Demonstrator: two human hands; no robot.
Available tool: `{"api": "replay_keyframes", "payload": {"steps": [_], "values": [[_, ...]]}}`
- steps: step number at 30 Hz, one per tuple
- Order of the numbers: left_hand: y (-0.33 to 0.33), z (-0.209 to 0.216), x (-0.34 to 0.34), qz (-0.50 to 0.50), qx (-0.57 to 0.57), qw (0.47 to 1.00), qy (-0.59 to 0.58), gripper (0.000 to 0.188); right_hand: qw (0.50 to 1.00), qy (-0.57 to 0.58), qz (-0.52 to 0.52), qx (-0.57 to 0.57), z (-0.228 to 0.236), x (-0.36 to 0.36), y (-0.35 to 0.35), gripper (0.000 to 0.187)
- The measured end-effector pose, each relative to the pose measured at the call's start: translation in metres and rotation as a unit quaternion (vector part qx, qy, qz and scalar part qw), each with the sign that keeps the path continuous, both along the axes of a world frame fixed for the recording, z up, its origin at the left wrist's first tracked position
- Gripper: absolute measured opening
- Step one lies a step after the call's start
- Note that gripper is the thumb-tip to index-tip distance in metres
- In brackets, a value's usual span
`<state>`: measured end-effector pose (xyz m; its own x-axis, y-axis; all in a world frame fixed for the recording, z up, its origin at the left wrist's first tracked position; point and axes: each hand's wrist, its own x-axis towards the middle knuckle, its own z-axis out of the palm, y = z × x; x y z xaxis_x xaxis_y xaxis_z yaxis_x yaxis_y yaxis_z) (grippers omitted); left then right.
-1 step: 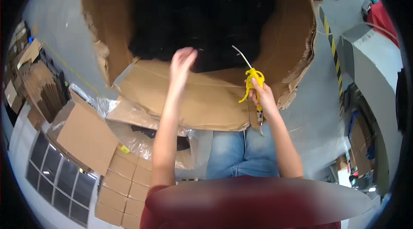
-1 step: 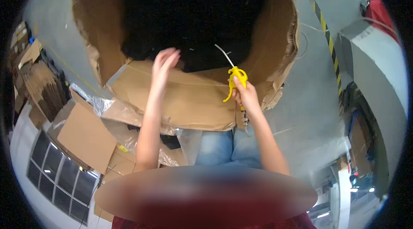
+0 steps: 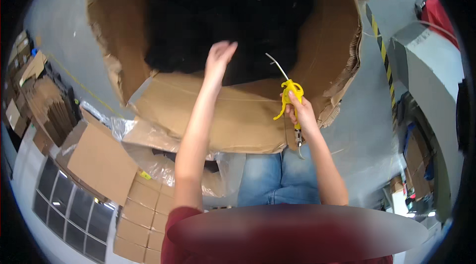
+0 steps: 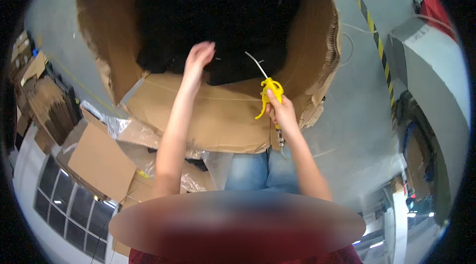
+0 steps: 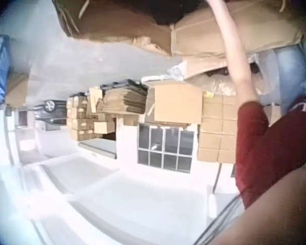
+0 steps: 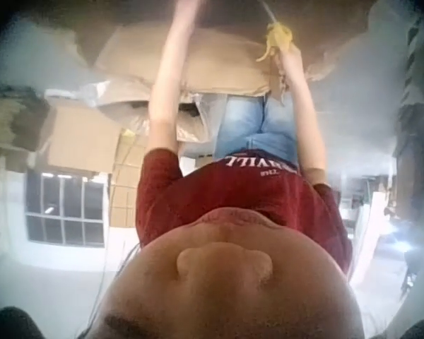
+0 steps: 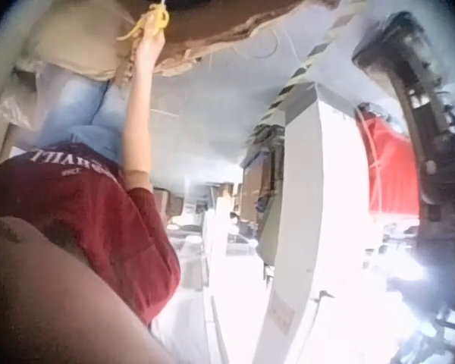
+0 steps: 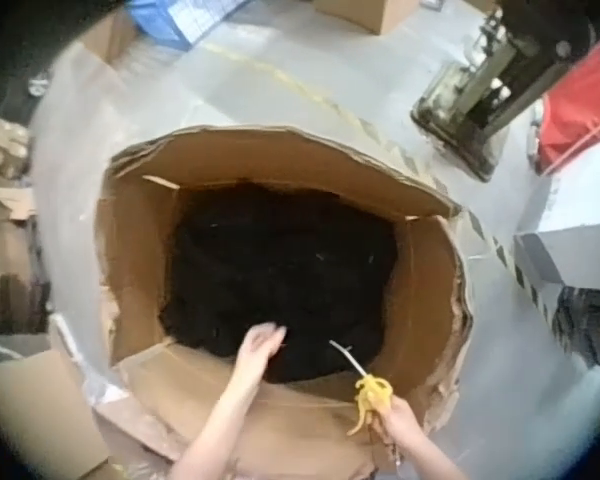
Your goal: The recorder is picking up black fabric pieces from one cardboard bin and placing them into another cardboard bin using a yellow air nozzle to separate or clean them.
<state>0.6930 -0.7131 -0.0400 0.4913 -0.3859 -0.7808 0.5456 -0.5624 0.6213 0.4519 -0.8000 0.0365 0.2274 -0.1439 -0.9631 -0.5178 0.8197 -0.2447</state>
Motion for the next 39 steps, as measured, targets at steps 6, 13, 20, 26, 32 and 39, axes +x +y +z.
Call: {"api": "replay_keyframes", "payload": {"steps": [6, 13, 20, 26, 32, 39], "values": [[-0.14, -0.202, 0.028, 0.127, 0.026, 0.987, 0.091, 0.089, 0.992, 0.048, -0.115, -0.034, -0.015, -0.006, 0.01, 0.041], [-0.122, -0.242, 0.053, 0.091, 0.309, 0.944, -0.067, 0.11, 0.986, -0.049, -0.159, 0.003, -0.006, -0.004, -0.002, 0.037], [-0.085, -0.108, 0.002, -0.126, -0.032, 0.974, -0.188, 0.087, 0.999, -0.014, -0.038, 0.018, -0.008, -0.01, 0.002, 0.031], [0.003, -0.035, 0.03, 0.043, 0.04, 0.971, -0.232, 0.072, 0.994, -0.092, 0.062, 0.007, 0.02, 0.018, 0.007, 0.032], [0.055, 0.003, 0.028, 0.229, -0.038, 0.971, -0.054, 0.075, 0.974, -0.078, 0.212, 0.003, 0.036, 0.019, 0.028, 0.038], [0.113, -0.007, 0.034, 0.212, -0.003, 0.959, 0.188, 0.076, 0.968, -0.089, 0.212, -0.105, 0.049, 0.024, 0.052, 0.04]]}}
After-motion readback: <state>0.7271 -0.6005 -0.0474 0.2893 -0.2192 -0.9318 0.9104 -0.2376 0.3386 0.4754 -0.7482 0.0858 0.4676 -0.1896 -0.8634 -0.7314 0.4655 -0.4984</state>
